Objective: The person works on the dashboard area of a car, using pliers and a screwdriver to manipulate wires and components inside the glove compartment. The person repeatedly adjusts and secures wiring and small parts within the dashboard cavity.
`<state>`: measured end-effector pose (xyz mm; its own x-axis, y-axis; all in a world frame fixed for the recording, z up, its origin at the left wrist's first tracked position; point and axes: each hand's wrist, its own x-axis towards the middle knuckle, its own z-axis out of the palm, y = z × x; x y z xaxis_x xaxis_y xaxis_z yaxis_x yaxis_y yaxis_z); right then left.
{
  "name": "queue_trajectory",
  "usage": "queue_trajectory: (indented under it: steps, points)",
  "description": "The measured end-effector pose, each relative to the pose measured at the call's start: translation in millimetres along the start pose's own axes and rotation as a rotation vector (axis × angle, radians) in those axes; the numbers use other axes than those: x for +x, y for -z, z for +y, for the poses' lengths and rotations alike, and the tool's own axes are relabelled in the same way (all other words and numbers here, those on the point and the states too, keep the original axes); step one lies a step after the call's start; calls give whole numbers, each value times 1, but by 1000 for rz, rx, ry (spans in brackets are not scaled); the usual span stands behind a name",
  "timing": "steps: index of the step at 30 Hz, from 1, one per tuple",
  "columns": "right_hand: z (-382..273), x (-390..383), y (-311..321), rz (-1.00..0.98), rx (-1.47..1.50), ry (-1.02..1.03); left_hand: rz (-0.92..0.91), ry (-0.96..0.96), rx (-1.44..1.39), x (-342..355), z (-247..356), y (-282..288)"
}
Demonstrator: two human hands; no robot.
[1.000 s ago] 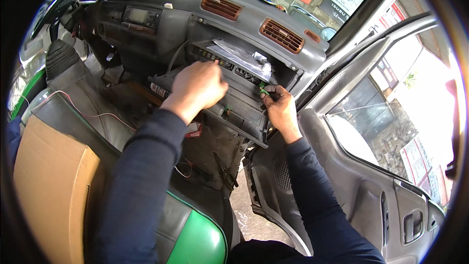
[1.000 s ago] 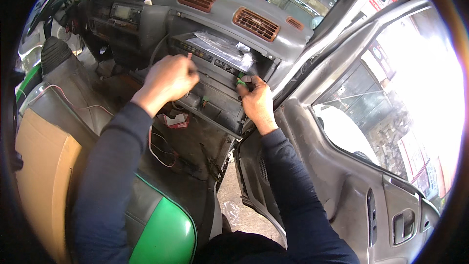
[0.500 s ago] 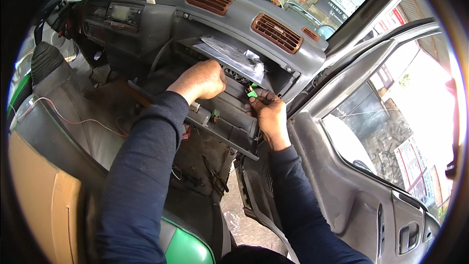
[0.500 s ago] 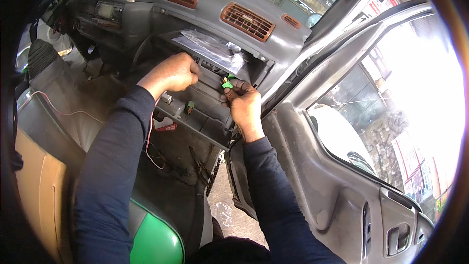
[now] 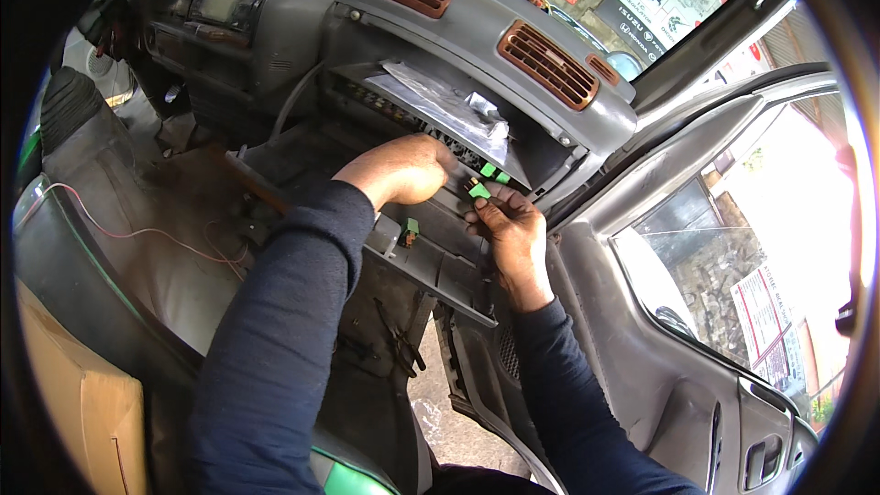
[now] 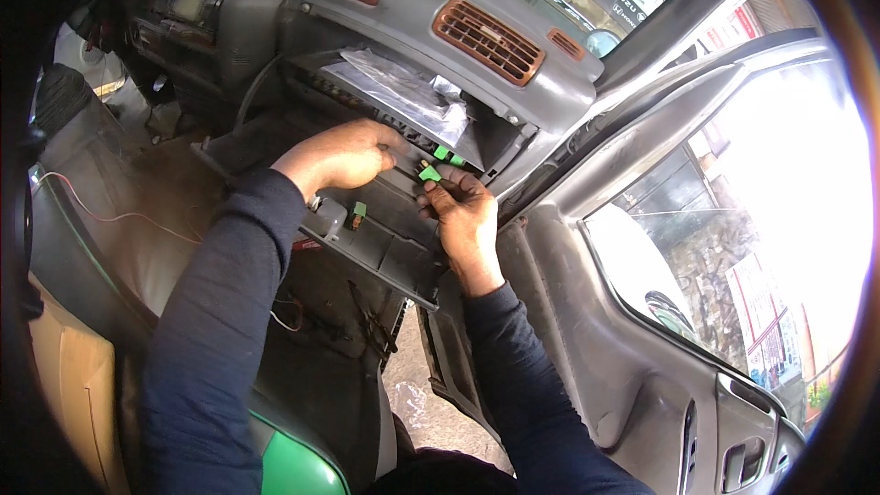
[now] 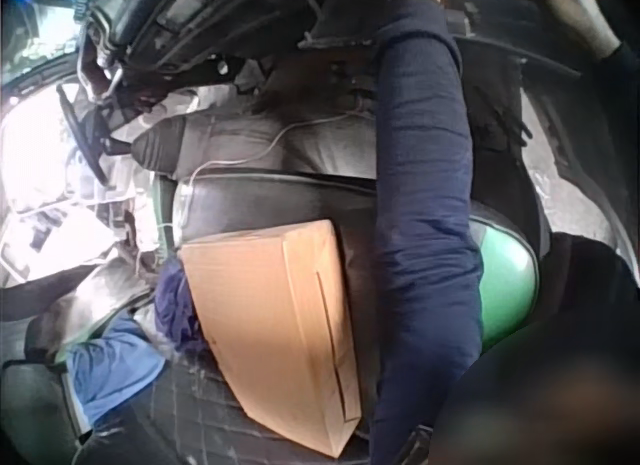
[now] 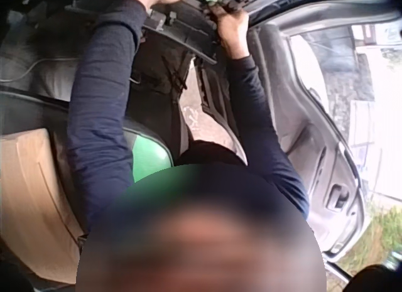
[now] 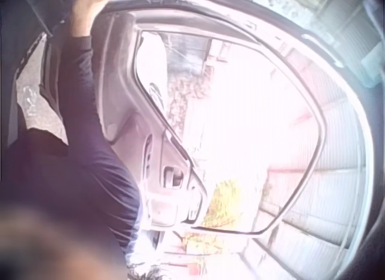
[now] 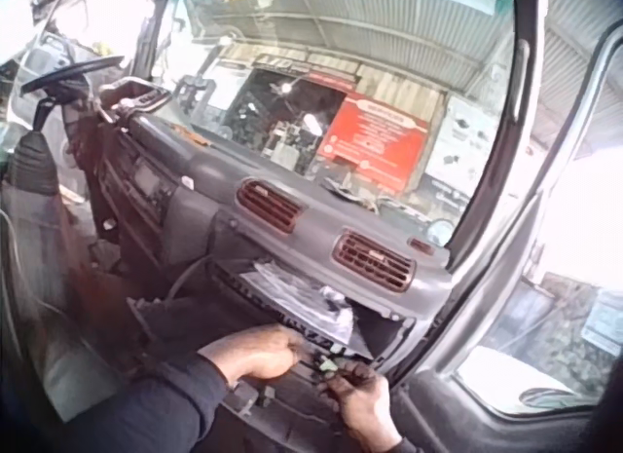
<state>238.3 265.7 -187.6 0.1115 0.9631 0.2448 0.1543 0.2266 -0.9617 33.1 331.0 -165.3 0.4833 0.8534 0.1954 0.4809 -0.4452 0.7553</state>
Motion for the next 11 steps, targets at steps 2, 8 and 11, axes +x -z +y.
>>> queue_trajectory:
  steps: [2, 8, 11]
  points:
    - [3, -2, -2, 19, 4, 20, -27, 12, 24, -3, 0, -1]
    - [8, -2, -8, 38, -145, 144, -105, -35, -83, -7, 0, 3]
    - [8, -4, -13, 69, -424, 317, -102, -37, -41, -6, 1, 6]
